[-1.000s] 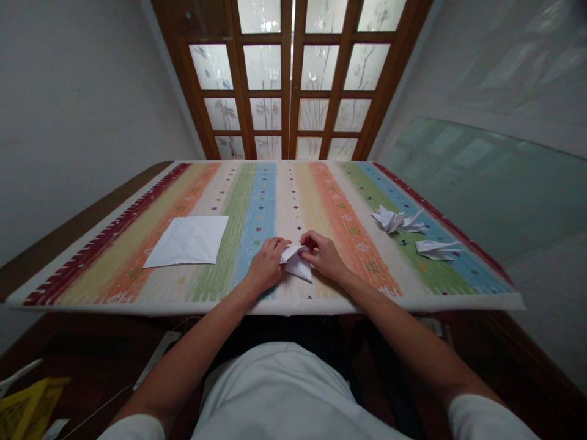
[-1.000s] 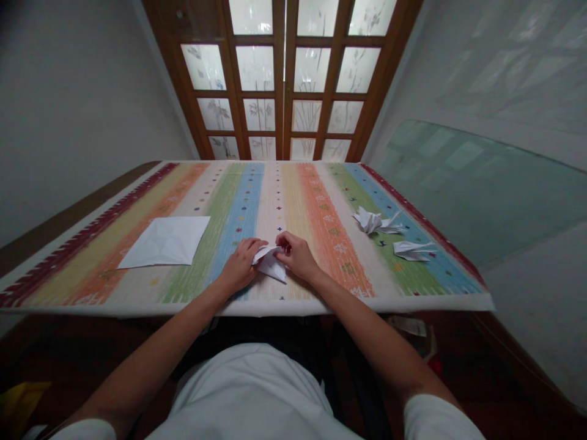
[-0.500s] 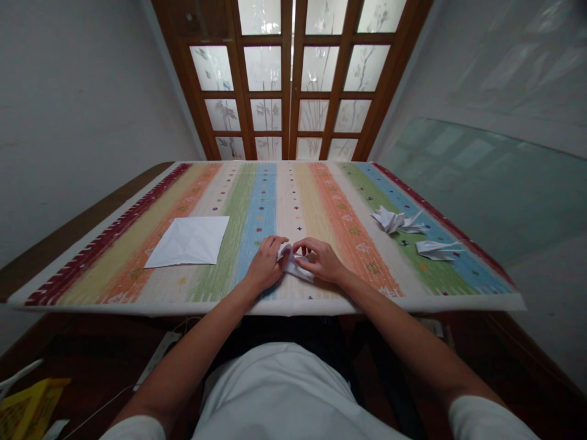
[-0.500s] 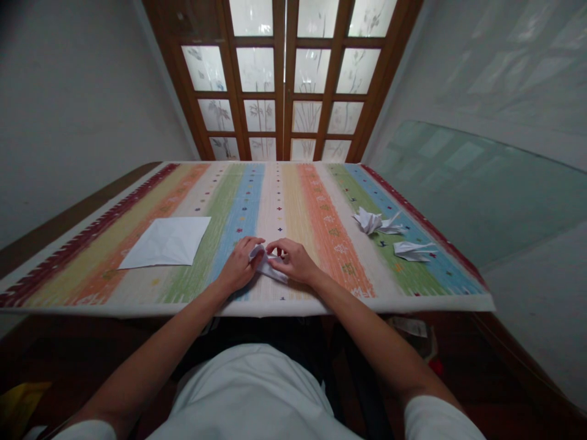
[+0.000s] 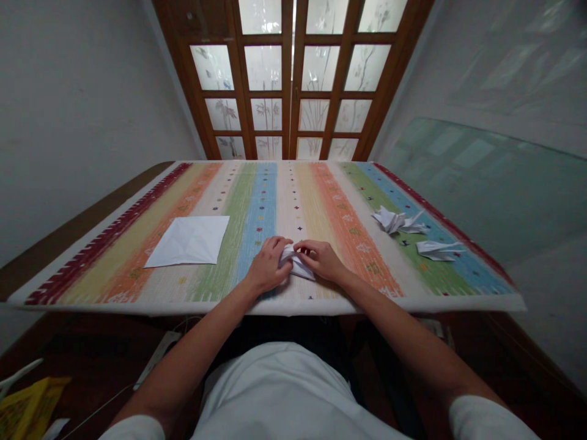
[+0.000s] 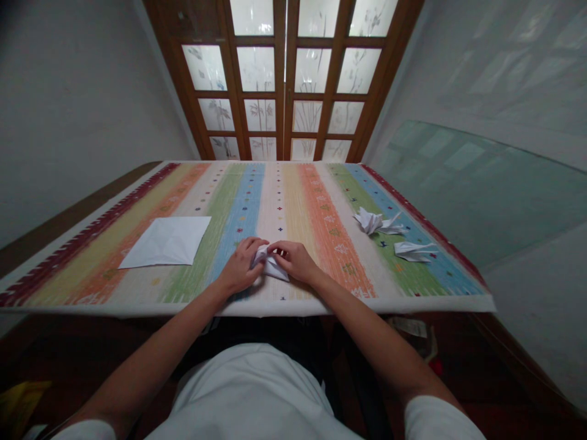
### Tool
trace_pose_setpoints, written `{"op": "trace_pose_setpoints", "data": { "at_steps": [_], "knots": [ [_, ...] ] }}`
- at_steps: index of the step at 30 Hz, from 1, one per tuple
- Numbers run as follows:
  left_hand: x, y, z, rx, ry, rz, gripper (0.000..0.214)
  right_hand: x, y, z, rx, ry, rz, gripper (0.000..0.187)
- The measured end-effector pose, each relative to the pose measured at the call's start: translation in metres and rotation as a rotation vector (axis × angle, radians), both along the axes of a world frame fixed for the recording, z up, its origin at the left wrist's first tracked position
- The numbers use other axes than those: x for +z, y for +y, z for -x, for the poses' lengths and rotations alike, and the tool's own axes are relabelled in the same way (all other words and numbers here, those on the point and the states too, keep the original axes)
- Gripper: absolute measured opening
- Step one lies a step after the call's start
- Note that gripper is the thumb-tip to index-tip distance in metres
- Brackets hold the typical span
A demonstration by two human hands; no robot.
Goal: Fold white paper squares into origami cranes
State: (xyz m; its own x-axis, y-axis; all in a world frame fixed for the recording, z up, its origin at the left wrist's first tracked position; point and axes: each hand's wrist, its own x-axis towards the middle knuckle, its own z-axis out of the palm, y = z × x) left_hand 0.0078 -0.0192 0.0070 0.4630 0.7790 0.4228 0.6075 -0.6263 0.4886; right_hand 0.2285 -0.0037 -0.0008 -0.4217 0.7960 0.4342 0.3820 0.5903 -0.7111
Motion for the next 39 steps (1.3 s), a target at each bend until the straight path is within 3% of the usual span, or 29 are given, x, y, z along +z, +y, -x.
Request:
{"op": "trace_pose_setpoints", "data": {
  "at_steps": [7, 13, 15, 17, 21, 25, 32, 39],
  "knots": [
    [-0.004, 0.003, 0.0, 0.01, 0.129, 0.001, 0.041, 0.0, 0.002, 0.002, -0.05, 0.009, 0.096, 0.02],
    [-0.002, -0.001, 0.007, -0.095, 0.135, 0.01, 0.047, -0.003, 0.006, 0.0, -0.081, -0.042, 0.061, 0.008],
    [0.0, -0.002, 0.008, -0.117, 0.111, 0.028, 0.036, -0.004, 0.006, -0.002, -0.069, -0.073, 0.072, 0.008],
    [-0.001, -0.001, 0.008, -0.108, 0.109, 0.036, 0.02, -0.002, 0.006, -0.004, -0.047, -0.071, 0.095, 0.012],
    [-0.004, 0.002, 0.008, -0.062, 0.124, 0.012, 0.014, 0.006, 0.001, -0.01, 0.002, -0.062, 0.123, 0.031],
    [-0.007, 0.005, 0.008, -0.015, 0.125, 0.005, 0.011, 0.011, -0.003, -0.016, 0.05, -0.106, 0.119, 0.026],
    [-0.012, 0.007, 0.009, 0.062, 0.127, 0.008, 0.017, 0.009, -0.005, -0.016, 0.148, -0.1, 0.239, 0.026],
    [-0.011, 0.004, 0.007, 0.051, 0.206, -0.016, 0.02, 0.013, -0.004, -0.018, 0.123, -0.155, 0.122, 0.017]
  ]
}}
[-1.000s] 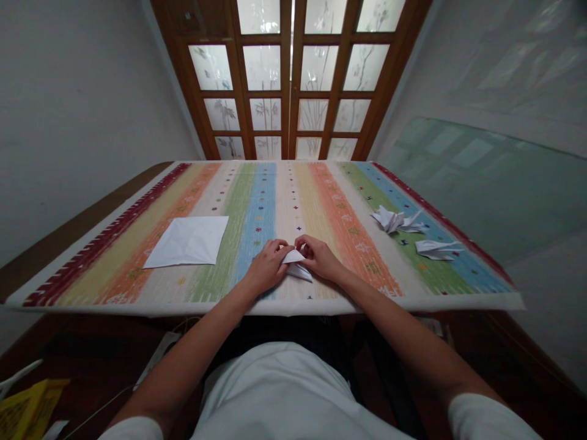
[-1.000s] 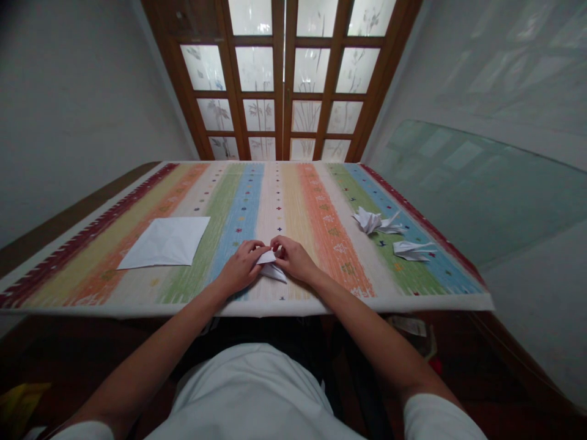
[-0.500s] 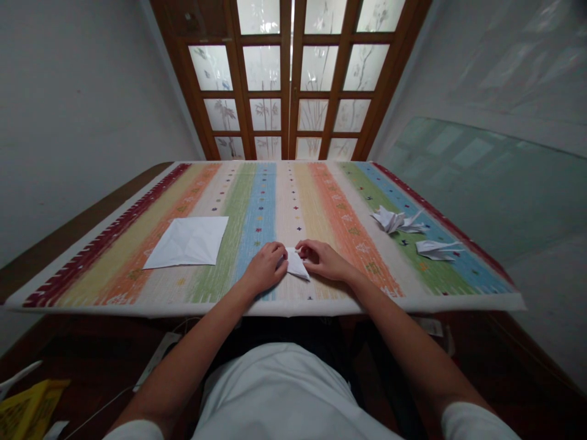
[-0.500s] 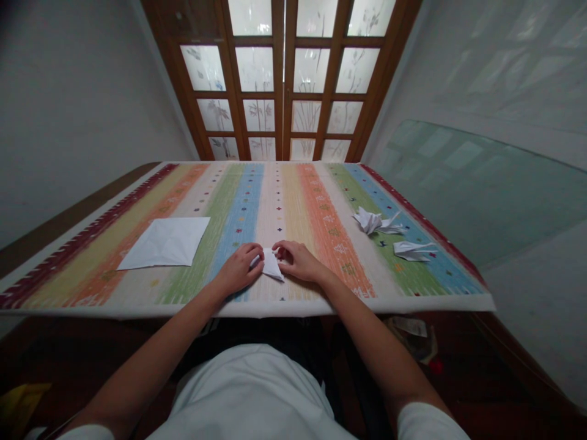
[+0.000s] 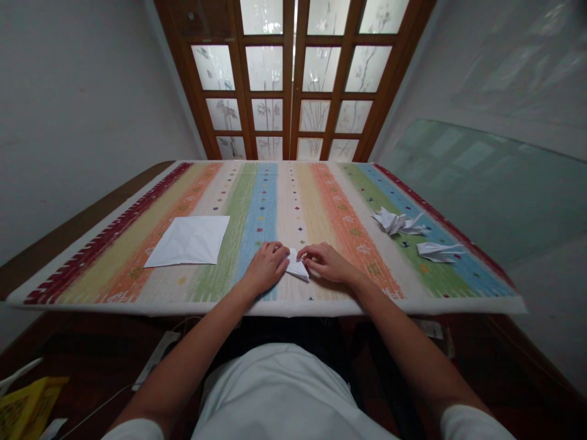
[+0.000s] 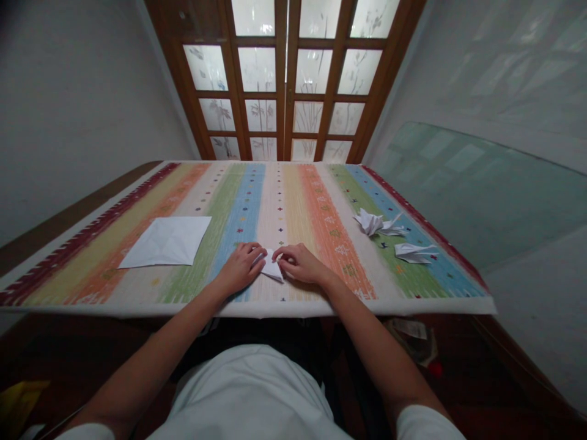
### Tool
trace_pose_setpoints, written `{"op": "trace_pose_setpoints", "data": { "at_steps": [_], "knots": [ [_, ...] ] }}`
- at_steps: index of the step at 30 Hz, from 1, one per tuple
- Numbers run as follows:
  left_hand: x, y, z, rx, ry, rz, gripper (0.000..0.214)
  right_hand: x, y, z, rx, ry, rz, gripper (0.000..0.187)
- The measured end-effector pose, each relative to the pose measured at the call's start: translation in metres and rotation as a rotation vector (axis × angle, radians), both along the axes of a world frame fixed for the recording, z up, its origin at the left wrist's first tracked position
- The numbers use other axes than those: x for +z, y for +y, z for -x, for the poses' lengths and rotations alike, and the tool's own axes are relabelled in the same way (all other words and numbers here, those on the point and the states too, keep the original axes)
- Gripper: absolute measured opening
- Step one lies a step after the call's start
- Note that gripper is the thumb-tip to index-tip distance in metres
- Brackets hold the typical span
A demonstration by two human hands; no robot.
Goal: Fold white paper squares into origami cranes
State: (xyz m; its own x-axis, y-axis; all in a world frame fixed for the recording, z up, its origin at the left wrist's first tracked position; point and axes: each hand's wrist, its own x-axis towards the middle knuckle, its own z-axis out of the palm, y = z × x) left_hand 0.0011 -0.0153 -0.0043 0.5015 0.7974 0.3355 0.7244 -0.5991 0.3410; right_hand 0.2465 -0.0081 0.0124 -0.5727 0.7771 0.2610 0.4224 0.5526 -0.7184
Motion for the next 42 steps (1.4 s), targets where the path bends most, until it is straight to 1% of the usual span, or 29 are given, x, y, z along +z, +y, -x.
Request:
{"op": "trace_pose_setpoints", "data": {
  "at_steps": [2, 6, 9, 10, 11, 12, 15, 16, 18, 21, 24, 26, 29, 33, 35, 38, 40, 42],
  "knots": [
    [0.0, -0.002, -0.001, 0.023, 0.006, 0.002, 0.021, 0.001, 0.0, 0.0, 0.004, -0.009, -0.01, 0.013],
    [0.0, -0.001, 0.002, 0.068, -0.056, 0.041, 0.031, -0.001, 0.001, 0.0, 0.029, -0.034, 0.002, 0.025],
    [0.002, 0.005, 0.007, 0.037, -0.203, 0.102, 0.029, -0.004, 0.002, -0.001, -0.028, -0.015, -0.009, 0.041],
    [0.003, 0.006, 0.008, 0.027, -0.267, 0.112, 0.028, -0.004, 0.002, -0.001, -0.054, -0.002, -0.016, 0.045],
    [0.004, 0.007, 0.01, 0.021, -0.331, 0.119, 0.028, -0.005, 0.002, -0.002, -0.072, 0.01, -0.016, 0.045],
    [0.005, 0.008, 0.011, 0.018, -0.395, 0.126, 0.028, -0.005, 0.002, -0.002, -0.077, 0.019, -0.004, 0.04],
    [0.009, 0.008, 0.011, 0.0, -0.552, 0.133, 0.026, -0.006, 0.004, -0.003, -0.063, 0.057, 0.056, 0.018],
    [0.009, 0.007, 0.01, -0.012, -0.585, 0.12, 0.025, -0.006, 0.004, -0.003, -0.076, 0.081, 0.051, 0.013],
    [0.01, 0.007, 0.01, -0.042, -0.619, 0.075, 0.021, -0.005, 0.006, -0.003, -0.128, 0.136, -0.027, 0.007],
    [0.011, 0.007, 0.011, -0.101, -0.597, 0.008, 0.013, -0.005, 0.008, -0.004, -0.149, 0.167, -0.175, 0.006],
    [0.011, 0.007, 0.012, -0.142, -0.533, -0.018, 0.022, -0.005, 0.01, -0.005, -0.105, 0.135, -0.255, 0.011],
    [0.01, 0.007, 0.013, -0.145, -0.472, -0.005, 0.026, -0.006, 0.01, -0.006, -0.113, 0.104, -0.268, 0.015],
    [0.008, 0.006, 0.013, -0.134, -0.346, 0.05, 0.027, -0.009, 0.01, -0.007, -0.145, 0.06, -0.258, 0.026],
    [0.007, 0.004, 0.01, -0.176, -0.224, 0.119, 0.028, -0.016, 0.011, -0.007, -0.099, -0.031, -0.265, 0.024],
    [0.009, 0.002, 0.009, -0.185, -0.198, 0.143, 0.025, -0.019, 0.012, -0.006, -0.097, -0.045, -0.272, 0.032],
    [0.011, 0.0, 0.007, -0.124, -0.199, 0.171, 0.024, -0.02, 0.013, -0.005, -0.151, -0.025, -0.308, 0.045],
    [0.012, 0.0, 0.006, -0.101, -0.222, 0.188, 0.025, -0.02, 0.013, -0.004, -0.166, -0.034, -0.332, 0.044],
    [0.011, 0.0, 0.005, -0.114, -0.249, 0.205, 0.023, -0.019, 0.013, -0.004, -0.16, -0.057, -0.34, 0.038]
  ]
}}
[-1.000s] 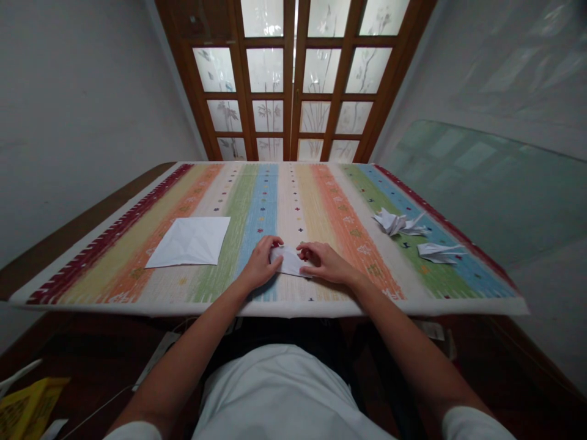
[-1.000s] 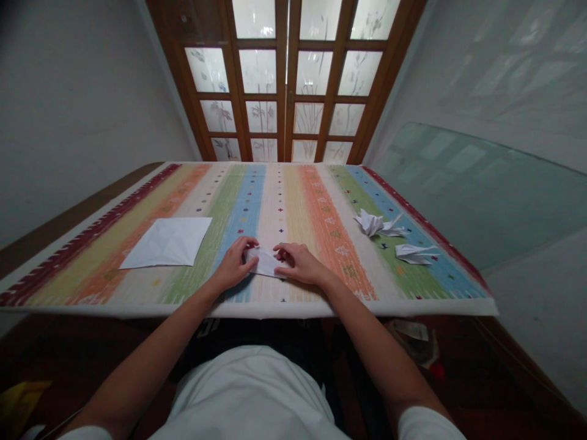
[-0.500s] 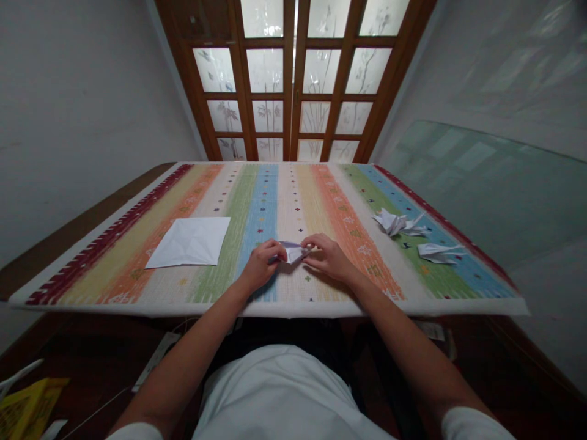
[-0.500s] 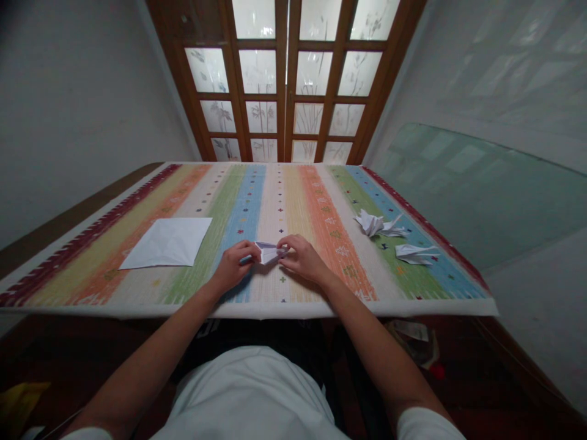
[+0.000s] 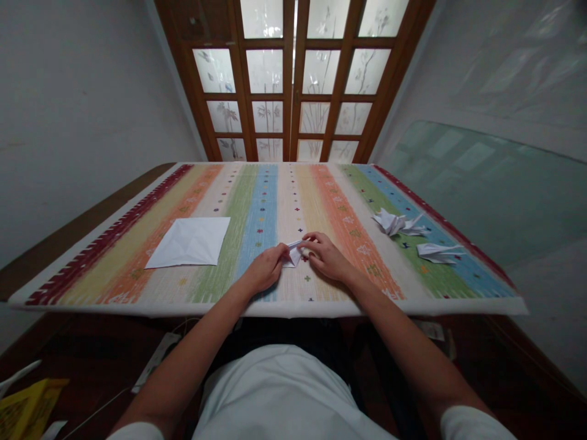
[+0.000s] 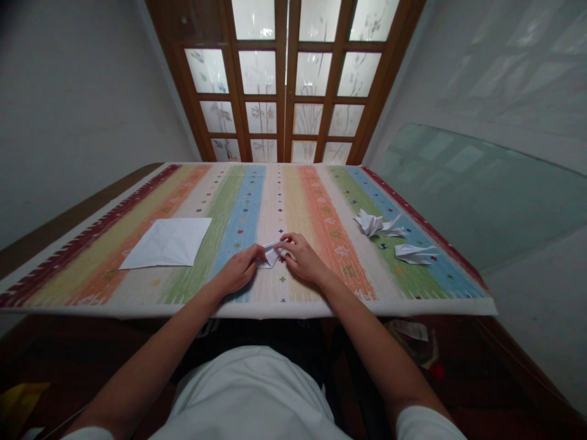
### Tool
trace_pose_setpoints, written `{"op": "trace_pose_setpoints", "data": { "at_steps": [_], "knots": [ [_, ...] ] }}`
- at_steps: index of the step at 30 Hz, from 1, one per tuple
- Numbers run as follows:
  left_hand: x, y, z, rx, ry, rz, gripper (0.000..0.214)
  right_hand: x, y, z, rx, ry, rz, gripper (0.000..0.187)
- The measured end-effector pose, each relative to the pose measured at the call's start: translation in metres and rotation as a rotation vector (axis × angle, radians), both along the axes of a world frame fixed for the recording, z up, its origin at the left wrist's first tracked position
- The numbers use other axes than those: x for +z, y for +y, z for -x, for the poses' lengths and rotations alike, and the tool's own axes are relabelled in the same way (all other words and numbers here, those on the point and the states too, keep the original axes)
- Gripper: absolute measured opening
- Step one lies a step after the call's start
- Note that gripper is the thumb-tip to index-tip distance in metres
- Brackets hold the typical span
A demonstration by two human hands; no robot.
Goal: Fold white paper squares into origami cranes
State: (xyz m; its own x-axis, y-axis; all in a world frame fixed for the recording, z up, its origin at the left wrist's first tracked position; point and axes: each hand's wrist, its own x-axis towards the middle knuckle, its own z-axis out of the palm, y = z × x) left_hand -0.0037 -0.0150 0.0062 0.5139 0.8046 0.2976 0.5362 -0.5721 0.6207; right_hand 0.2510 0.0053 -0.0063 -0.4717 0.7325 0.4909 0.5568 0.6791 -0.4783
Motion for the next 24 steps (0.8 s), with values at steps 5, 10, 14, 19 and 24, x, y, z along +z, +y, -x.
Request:
{"op": "trace_pose_setpoints", "data": {
  "at_steps": [5, 10, 14, 19, 24],
  "knots": [
    [-0.007, 0.004, -0.002, 0.016, 0.029, -0.048, 0.019, 0.003, 0.0, -0.001, 0.007, -0.011, 0.043, 0.024],
    [-0.012, 0.009, -0.003, 0.026, 0.067, -0.117, 0.017, 0.006, -0.002, 0.001, -0.076, -0.046, 0.15, 0.023],
    [-0.012, 0.008, -0.003, 0.057, 0.08, -0.126, 0.007, 0.009, -0.003, 0.004, -0.122, -0.105, 0.173, 0.016],
    [-0.01, 0.007, -0.005, 0.058, 0.14, -0.103, 0.021, 0.006, 0.0, 0.007, -0.223, -0.105, 0.174, 0.012],
    [-0.008, 0.005, -0.006, 0.039, 0.112, -0.084, 0.033, -0.002, 0.005, 0.004, -0.267, 0.02, 0.166, 0.015]
  ]
}}
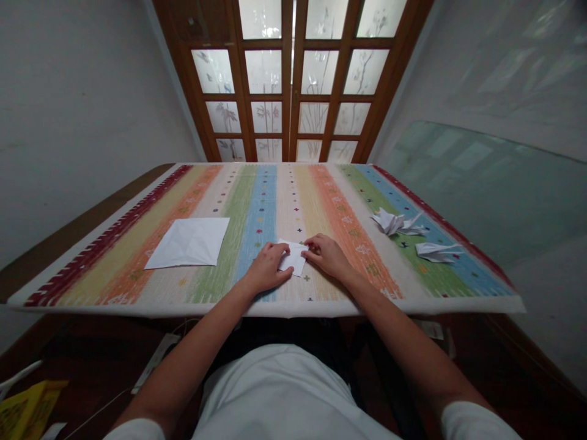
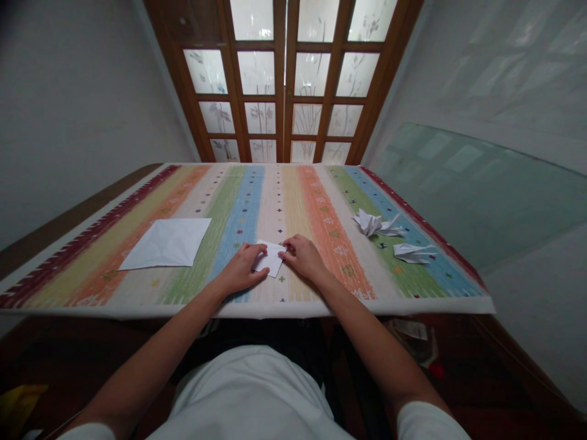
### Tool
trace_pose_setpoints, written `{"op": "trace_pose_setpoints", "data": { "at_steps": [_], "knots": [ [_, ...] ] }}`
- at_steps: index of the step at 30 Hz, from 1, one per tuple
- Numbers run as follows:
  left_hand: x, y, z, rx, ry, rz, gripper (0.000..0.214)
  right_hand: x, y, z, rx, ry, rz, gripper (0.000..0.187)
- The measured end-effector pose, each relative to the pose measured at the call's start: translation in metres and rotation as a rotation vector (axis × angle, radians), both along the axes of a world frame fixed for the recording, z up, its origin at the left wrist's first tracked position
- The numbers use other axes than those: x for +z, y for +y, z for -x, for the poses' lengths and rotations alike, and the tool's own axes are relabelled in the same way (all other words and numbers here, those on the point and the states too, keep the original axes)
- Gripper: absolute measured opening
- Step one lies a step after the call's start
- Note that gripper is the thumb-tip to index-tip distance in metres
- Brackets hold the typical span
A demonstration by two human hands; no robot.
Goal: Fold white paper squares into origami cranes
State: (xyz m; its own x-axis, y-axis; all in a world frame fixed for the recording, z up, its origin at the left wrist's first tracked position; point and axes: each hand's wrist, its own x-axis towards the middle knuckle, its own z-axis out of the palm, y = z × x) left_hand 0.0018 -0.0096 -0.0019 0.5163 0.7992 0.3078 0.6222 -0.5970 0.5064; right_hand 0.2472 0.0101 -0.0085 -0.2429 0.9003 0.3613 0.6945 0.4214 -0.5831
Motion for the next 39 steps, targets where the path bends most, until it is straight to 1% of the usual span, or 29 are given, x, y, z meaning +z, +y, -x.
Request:
{"op": "trace_pose_setpoints", "data": {
  "at_steps": [5, 8, 10, 11, 14, 16, 17, 19, 24, 29, 33, 36, 39],
  "knots": [
    [0.001, -0.002, -0.001, -0.047, 0.007, -0.029, 0.044, -0.001, 0.002, -0.003, 0.011, 0.069, 0.01, 0.001],
    [0.0, -0.002, -0.001, -0.074, -0.005, -0.039, 0.051, 0.0, 0.002, -0.002, 0.015, 0.084, 0.012, 0.005],
    [0.0, -0.002, -0.001, -0.078, -0.014, -0.037, 0.055, -0.001, 0.002, -0.002, 0.018, 0.11, 0.026, 0.003],
    [0.0, -0.003, -0.001, -0.078, -0.017, -0.033, 0.056, -0.002, 0.003, -0.001, 0.02, 0.134, 0.046, 0.005],
    [0.001, -0.003, 0.0, -0.091, -0.025, -0.016, 0.06, -0.002, 0.004, -0.001, 0.044, 0.216, 0.152, 0.021],
    [0.001, -0.004, 0.0, -0.101, -0.031, -0.014, 0.062, -0.001, 0.004, -0.002, 0.075, 0.243, 0.219, 0.028],
    [0.001, -0.004, 0.0, -0.101, -0.034, -0.018, 0.063, 0.0, 0.003, -0.002, 0.089, 0.245, 0.24, 0.029],
    [0.001, -0.005, 0.001, -0.097, -0.035, -0.026, 0.063, 0.003, 0.002, -0.002, 0.107, 0.238, 0.256, 0.025],
    [0.001, -0.005, 0.002, -0.088, -0.033, -0.029, 0.065, 0.008, -0.003, 0.0, 0.114, 0.19, 0.191, 0.007],
    [0.0, -0.004, 0.002, -0.081, -0.032, -0.025, 0.067, 0.009, -0.004, 0.003, 0.088, 0.123, 0.057, 0.009],
    [-0.002, -0.003, 0.002, -0.083, -0.034, -0.022, 0.068, 0.013, -0.007, 0.007, 0.106, 0.094, -0.077, 0.009],
    [-0.002, -0.003, 0.002, -0.078, -0.039, -0.029, 0.066, 0.017, -0.01, 0.01, 0.113, 0.124, -0.08, 0.01],
    [-0.002, -0.003, 0.003, -0.078, -0.042, -0.026, 0.064, 0.016, -0.008, 0.011, 0.096, 0.226, 0.009, 0.008]
  ]
}}
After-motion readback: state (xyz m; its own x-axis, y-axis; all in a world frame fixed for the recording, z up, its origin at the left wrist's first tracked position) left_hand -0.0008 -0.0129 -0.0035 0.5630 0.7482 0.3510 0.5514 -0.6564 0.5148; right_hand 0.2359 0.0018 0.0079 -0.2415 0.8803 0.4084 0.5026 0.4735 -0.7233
